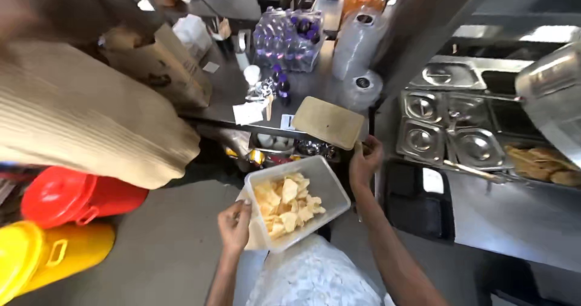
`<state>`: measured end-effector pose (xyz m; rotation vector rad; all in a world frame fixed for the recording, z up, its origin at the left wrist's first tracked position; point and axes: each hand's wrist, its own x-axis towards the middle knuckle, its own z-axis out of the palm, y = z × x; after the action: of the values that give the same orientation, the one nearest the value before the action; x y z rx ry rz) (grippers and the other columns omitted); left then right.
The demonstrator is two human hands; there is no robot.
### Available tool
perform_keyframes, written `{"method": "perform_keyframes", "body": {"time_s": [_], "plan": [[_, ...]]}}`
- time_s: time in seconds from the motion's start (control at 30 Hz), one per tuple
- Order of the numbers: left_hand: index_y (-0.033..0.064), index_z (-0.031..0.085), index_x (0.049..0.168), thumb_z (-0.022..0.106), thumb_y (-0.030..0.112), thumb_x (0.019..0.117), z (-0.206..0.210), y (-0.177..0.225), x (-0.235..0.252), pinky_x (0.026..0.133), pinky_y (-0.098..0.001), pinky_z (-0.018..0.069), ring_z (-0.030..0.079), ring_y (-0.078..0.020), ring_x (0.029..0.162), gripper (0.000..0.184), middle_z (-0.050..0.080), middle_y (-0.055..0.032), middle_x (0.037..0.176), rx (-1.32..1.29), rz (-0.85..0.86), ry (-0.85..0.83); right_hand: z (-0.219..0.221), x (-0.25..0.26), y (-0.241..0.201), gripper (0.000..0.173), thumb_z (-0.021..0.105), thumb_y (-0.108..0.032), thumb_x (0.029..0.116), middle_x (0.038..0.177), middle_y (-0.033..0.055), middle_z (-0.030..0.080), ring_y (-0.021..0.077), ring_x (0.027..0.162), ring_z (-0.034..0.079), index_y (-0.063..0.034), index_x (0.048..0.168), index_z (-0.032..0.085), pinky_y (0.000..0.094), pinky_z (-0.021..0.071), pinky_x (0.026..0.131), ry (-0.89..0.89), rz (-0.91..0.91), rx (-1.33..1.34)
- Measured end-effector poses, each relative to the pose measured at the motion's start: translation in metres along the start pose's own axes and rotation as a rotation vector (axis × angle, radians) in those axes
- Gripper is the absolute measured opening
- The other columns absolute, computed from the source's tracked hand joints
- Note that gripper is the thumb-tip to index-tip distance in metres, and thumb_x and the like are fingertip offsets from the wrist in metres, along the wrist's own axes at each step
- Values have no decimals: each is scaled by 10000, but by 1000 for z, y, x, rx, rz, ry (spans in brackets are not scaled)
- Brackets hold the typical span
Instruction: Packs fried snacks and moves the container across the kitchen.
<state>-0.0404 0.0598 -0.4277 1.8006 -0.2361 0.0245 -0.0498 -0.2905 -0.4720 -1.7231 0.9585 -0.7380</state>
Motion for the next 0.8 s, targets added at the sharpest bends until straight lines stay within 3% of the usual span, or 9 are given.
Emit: {"method": "perform_keyframes", "body": {"time_s": [0.1, 0.17, 0.23, 0.3, 0.37, 0.47, 0.57, 0.7, 0.8], "plan": [[153, 574, 610, 550, 267, 1010, 15, -2, 4, 441, -211, 423, 475, -16, 460, 417, 504, 85, 533, -22, 51, -55, -25, -60, -47, 234, 629, -176, 995, 1100, 129, 690, 228, 959, 691, -34, 1175, 679, 445, 605, 836, -513, -371, -164], [132, 593, 631, 544, 237, 1008, 29, 3, 8, 439, -208, 433, 483, -15, 457, 394, 516, 77, 536, -10, 81, -107, -4, -82, -47, 479, 693, -460, 954, 1253, 128, 673, 283, 1081, 681, -136, 1306, 669, 515, 585, 907, -848, -195, -334], [127, 592, 636, 548, 250, 1008, 45, 9, 8, 433, -197, 412, 464, -7, 453, 395, 496, 80, 531, 25, 119, -163, 22, -95, -40, 817, 736, -638, 845, 1527, 239, 451, 438, 1320, 524, -167, 1479, 528, 639, 484, 1027, -1033, 24, -437], [134, 580, 618, 555, 287, 1000, 60, 8, 7, 416, -204, 386, 440, -7, 438, 412, 476, 81, 517, 83, 177, -192, 34, -104, -45, 844, 799, -510, 809, 1558, 266, 376, 503, 1349, 442, -192, 1520, 473, 677, 461, 996, -1105, 13, -525], [136, 568, 608, 561, 309, 997, 65, 5, 4, 410, -216, 382, 438, -12, 435, 426, 472, 76, 513, 131, 221, -198, 37, -106, -46, 734, 812, -405, 795, 1457, 201, 497, 459, 1279, 493, -228, 1454, 543, 646, 492, 933, -1112, -69, -548], [78, 646, 676, 561, 269, 1000, 64, 6, 4, 436, -177, 436, 494, 27, 468, 385, 550, 68, 554, 134, 270, -224, 27, -99, -40, 673, 814, -468, 799, 1362, 164, 609, 398, 1254, 566, -203, 1387, 620, 626, 494, 982, -1079, -95, -512], [59, 642, 684, 544, 239, 1001, 69, 11, 4, 447, -147, 438, 506, 53, 480, 377, 560, 74, 565, 128, 261, -234, 23, -112, -43, 780, 849, -317, 779, 1478, 208, 502, 482, 1336, 457, -188, 1478, 529, 687, 463, 984, -1206, -224, -483], [76, 613, 651, 525, 214, 993, 79, 14, -2, 449, -135, 423, 490, 63, 477, 379, 534, 91, 554, 104, 244, -245, 25, -112, -28, 698, 823, -207, 772, 1311, 215, 609, 461, 1217, 561, -251, 1422, 571, 665, 504, 914, -1133, -196, -519], [72, 629, 660, 527, 218, 994, 81, 14, -7, 449, -149, 432, 490, 47, 472, 379, 535, 83, 548, 96, 255, -243, 12, -103, -22, 522, 776, -223, 838, 1261, 178, 660, 382, 1190, 619, -203, 1343, 645, 625, 498, 987, -1116, -197, -455]]}}
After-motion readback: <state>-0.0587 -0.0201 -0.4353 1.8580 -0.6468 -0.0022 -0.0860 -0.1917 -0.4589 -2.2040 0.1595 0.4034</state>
